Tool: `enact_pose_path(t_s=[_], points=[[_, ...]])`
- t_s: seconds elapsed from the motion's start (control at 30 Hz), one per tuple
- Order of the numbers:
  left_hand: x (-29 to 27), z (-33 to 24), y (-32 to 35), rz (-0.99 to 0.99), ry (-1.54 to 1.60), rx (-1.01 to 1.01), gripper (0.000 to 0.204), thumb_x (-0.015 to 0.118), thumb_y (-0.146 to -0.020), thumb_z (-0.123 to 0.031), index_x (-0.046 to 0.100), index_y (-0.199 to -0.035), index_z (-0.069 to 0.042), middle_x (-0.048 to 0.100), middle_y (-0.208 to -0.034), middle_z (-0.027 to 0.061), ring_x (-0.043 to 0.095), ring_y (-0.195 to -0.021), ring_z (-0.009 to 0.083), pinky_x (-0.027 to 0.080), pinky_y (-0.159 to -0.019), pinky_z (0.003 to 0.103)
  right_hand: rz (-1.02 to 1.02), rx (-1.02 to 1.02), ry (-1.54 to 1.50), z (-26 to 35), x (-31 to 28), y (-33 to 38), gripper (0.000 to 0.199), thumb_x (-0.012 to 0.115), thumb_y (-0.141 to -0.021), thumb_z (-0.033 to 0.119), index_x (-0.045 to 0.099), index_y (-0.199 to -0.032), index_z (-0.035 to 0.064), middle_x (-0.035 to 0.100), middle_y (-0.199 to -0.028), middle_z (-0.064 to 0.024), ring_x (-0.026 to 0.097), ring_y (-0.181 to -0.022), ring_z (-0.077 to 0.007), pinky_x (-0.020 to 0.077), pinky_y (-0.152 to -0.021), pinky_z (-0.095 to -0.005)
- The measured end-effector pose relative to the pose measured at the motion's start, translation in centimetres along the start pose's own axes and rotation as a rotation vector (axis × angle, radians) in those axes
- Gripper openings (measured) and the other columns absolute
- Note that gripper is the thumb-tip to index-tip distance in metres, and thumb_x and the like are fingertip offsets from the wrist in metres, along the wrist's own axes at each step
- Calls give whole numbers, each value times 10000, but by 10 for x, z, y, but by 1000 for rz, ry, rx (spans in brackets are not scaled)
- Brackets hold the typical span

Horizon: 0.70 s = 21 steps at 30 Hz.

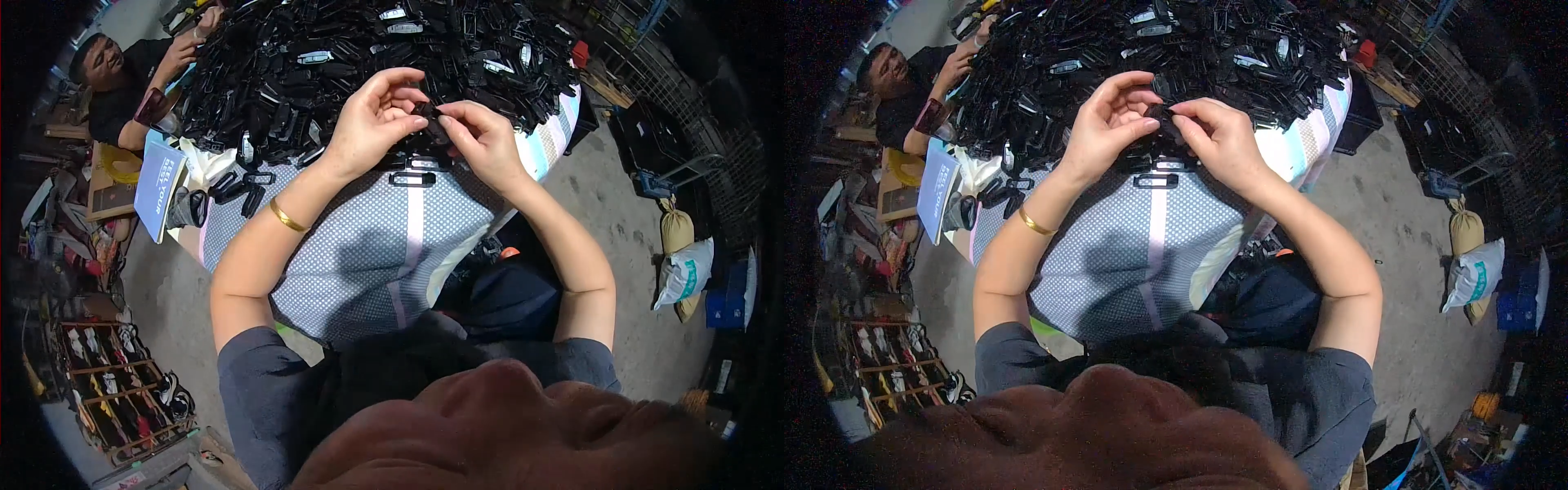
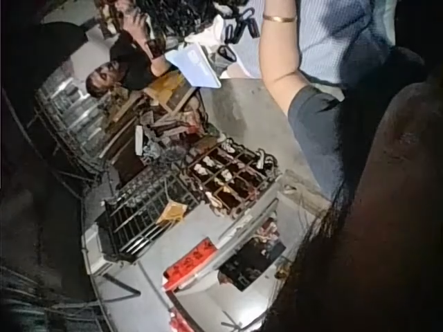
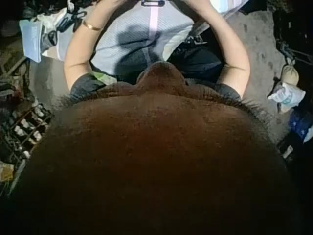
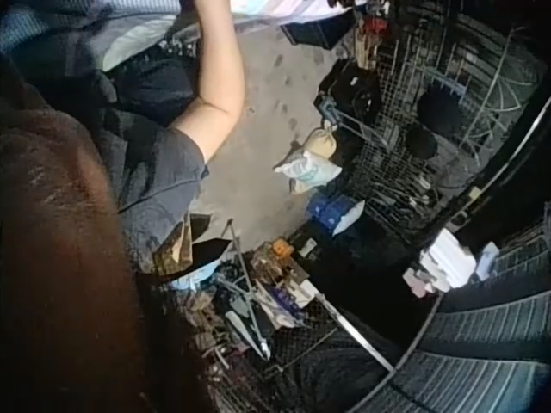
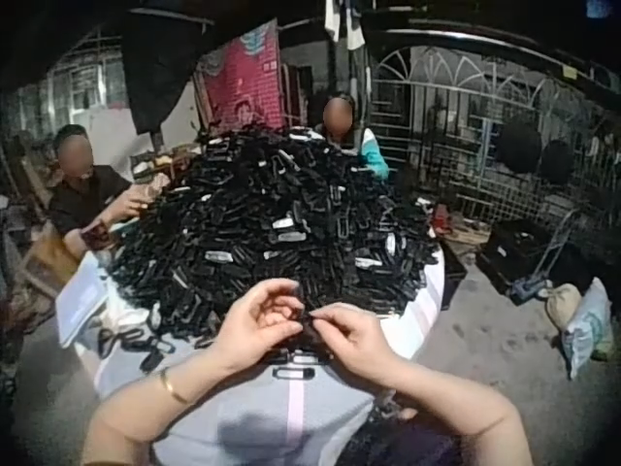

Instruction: Sorting and inspecting a large quantity of small black plastic components on a workbench.

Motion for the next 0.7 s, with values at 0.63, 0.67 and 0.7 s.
enact_pose_path(t_s=[0.63, 0.67, 0.7], points=[[12, 8, 9, 28, 328, -138, 371, 556, -837, -13, 498, -1201, 29, 591, -1108, 144, 561, -1021, 189, 442, -909, 296, 182, 11, 51, 18, 15, 9, 222, 650, -808, 150, 593, -926, -29, 602, -739, -45, 566, -663, -118, 450, -591, -249], [15, 13, 11, 72, 318, -183, 327, 532, -856, -26, 523, -1178, 33, 592, -1110, 151, 558, -1036, 203, 434, -923, 309, 144, -91, 149, 30, 12, 8, 206, 660, -795, 145, 603, -877, -36, 602, -727, -65, 571, -646, -135, 445, -575, -263], [17, 10, 10, 88, 338, -145, 264, 521, -860, -21, 569, -1113, 41, 607, -1075, 148, 570, -1014, 203, 439, -916, 312, 140, -91, 152, 30, 11, 10, 206, 660, -795, 145, 603, -877, -36, 602, -727, -65, 571, -646, -135, 445, -575, -263]])
Point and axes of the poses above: each hand's wrist, its own y-axis away from the middle knuckle, its own x-axis out of the palm, z = x × y, the point moved 10 cm from there along -y, towards the middle knuckle
